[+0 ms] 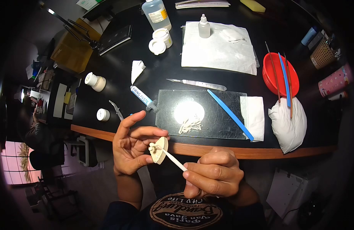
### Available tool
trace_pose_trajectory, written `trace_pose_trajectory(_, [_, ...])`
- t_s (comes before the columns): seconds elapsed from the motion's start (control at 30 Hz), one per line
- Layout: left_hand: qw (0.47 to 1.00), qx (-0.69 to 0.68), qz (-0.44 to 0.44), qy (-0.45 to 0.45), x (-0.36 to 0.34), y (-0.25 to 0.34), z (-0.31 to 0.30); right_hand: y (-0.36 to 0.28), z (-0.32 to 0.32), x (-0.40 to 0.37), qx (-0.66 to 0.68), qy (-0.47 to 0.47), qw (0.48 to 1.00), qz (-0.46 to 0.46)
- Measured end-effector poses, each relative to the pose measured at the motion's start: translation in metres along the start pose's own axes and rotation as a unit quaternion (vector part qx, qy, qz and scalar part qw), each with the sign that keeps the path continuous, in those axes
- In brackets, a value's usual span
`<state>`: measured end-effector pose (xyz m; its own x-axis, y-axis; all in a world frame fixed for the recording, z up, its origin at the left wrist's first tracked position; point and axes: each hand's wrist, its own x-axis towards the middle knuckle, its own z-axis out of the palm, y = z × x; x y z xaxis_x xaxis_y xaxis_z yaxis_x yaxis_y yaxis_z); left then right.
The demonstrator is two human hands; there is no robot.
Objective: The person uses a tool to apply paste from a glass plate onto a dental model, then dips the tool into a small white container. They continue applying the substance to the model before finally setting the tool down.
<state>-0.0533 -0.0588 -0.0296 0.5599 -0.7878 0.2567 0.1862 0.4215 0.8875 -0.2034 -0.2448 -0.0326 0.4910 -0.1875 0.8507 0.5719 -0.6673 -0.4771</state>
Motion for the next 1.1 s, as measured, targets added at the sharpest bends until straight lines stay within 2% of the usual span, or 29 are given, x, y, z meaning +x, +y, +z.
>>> trace_pose_trajectory(0.47, [1.000, 0.003, -0.011, 0.005, -0.0009, 0.0018, 0.0012, 0.0033, 0.0059, -0.0007, -0.006, 0.017, 1.000, -0.019])
trace_pose_trajectory(1.1, [1.000, -0.001, -0.015, 0.013, -0.0012, 0.0020, 0.0021, 0.0048, 0.0032, -0.0013, 0.012, -0.005, 0.999, -0.031])
